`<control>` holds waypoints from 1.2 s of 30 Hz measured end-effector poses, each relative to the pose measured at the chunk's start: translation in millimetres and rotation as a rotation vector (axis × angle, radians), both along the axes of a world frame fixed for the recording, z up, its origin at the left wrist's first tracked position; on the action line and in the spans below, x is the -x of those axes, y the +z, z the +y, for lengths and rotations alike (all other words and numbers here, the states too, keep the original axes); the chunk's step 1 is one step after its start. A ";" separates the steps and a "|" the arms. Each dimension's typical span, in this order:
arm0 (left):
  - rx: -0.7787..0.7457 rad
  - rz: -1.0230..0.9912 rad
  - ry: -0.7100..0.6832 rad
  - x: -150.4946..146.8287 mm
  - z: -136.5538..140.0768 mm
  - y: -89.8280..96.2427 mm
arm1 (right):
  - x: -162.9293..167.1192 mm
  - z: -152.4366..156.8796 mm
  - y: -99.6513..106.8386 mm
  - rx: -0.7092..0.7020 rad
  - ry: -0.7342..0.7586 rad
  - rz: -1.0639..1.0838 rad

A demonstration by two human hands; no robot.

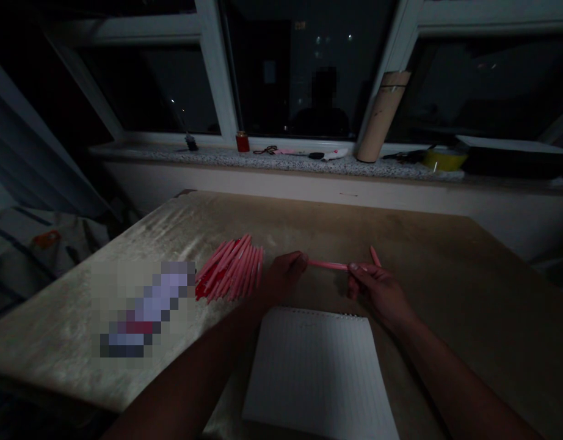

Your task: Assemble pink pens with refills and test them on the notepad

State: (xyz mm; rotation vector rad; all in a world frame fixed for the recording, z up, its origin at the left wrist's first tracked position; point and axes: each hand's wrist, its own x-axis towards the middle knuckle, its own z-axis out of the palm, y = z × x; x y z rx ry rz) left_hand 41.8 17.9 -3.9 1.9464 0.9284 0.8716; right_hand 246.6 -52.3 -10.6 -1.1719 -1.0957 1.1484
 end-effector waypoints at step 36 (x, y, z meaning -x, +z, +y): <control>0.429 -0.287 0.045 -1.8 11.9 -16.9 | -3.2 4.8 -6.4 -0.083 -0.119 -0.120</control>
